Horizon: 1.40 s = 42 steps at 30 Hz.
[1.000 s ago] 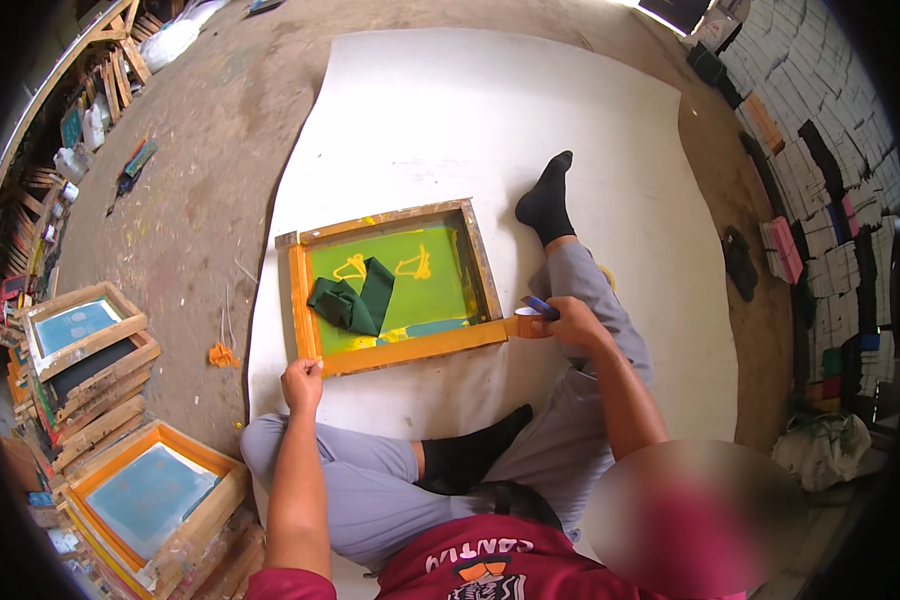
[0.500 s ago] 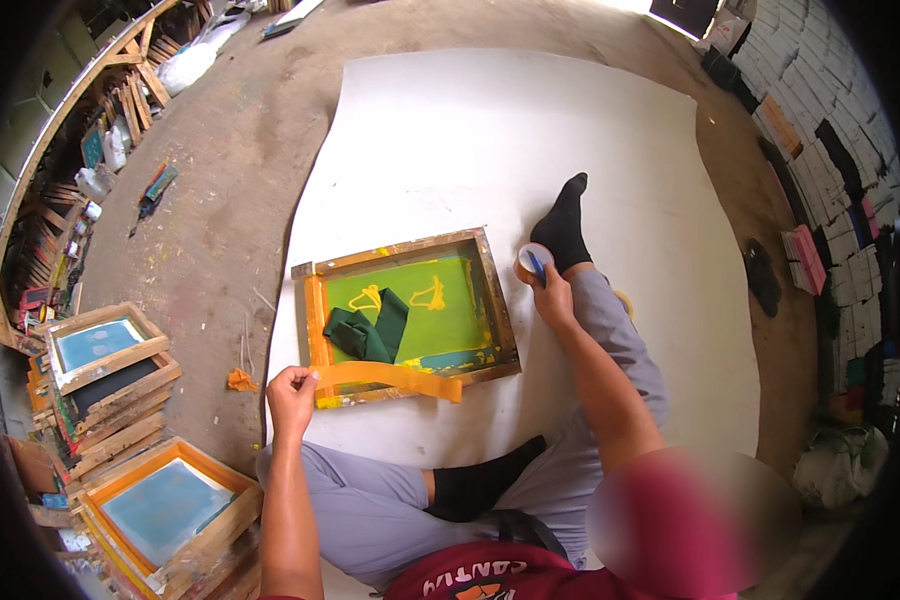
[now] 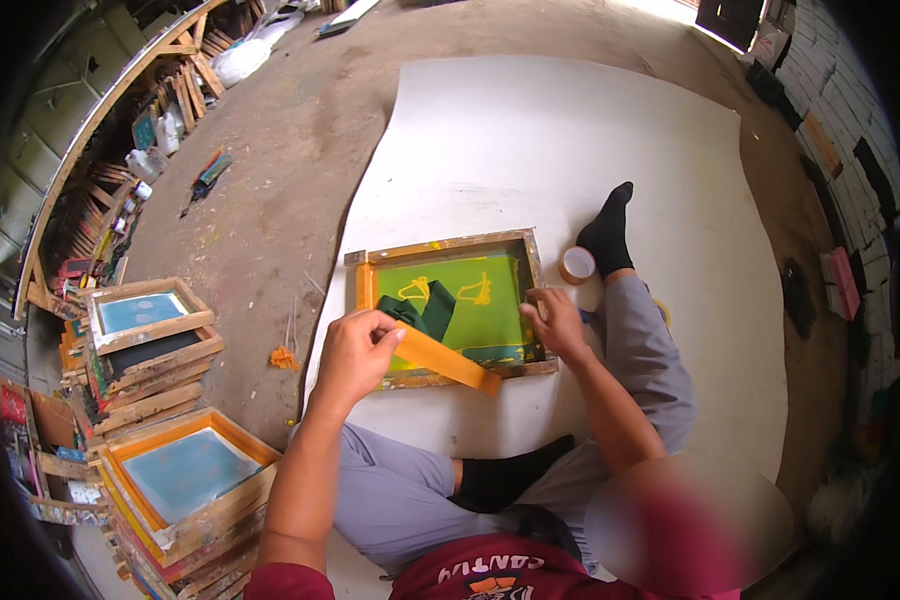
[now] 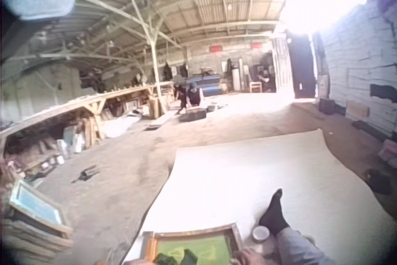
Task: The person sits on the floor and prepares screen printing frames by wiping the mesh with a cloth and applying masking tape to the edges. They handle multiple frames, wiping each one and taping the borders before setting them aside.
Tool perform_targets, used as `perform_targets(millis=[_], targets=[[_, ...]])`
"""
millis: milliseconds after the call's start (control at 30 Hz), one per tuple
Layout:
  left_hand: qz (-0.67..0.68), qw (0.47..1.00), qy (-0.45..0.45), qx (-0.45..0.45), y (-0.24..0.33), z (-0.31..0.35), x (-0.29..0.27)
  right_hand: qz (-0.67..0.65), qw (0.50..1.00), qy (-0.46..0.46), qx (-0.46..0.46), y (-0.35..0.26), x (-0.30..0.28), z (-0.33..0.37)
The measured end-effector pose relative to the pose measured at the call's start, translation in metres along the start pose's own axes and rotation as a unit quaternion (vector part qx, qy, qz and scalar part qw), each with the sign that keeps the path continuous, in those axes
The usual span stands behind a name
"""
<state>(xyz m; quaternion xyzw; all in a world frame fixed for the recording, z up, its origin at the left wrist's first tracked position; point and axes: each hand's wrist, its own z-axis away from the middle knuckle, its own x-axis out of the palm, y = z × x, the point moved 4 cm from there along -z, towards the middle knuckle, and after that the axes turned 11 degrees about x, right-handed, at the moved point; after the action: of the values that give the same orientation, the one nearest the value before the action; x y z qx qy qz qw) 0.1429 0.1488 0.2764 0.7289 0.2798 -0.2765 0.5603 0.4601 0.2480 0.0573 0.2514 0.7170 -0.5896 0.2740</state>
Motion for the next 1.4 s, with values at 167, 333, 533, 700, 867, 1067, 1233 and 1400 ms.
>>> perform_targets(millis=[167, 333, 533, 700, 867, 1067, 1233, 1400], targets=[[-0.005, 0.997, 0.011, 0.08, 0.05, -0.009, -0.035, -0.339, 0.893, -0.295, -0.029, -0.113, 0.011, 0.006], [0.006, 0.996, 0.019, 0.085, 0.077, -0.009, -0.073, -0.341, 0.859, -0.382, -0.031, -0.171, 0.014, 0.007], [0.004, 0.991, 0.085, 0.105, 0.077, 0.0, -0.119, -0.362, 0.856, -0.37, 0.004, -0.166, 0.007, 0.01], [0.06, 0.984, 0.141, 0.094, 0.051, 0.008, -0.138, -0.311, 0.878, -0.359, 0.053, -0.139, -0.012, 0.006], [0.108, 0.972, 0.196, 0.071, 0.014, 0.019, -0.16, -0.275, 0.905, -0.317, 0.068, -0.112, -0.04, 0.009], [0.145, 0.969, 0.195, 0.036, -0.031, 0.033, -0.164, -0.345, 0.881, -0.307, 0.107, -0.096, -0.064, 0.019], [0.215, 0.952, 0.216, 0.016, -0.06, 0.04, -0.151, -0.465, 0.829, -0.28, 0.135, -0.102, -0.061, 0.029], [0.255, 0.939, 0.224, -0.049, -0.09, 0.052, -0.128, -0.508, 0.808, -0.248, 0.166, -0.109, -0.062, 0.034]])
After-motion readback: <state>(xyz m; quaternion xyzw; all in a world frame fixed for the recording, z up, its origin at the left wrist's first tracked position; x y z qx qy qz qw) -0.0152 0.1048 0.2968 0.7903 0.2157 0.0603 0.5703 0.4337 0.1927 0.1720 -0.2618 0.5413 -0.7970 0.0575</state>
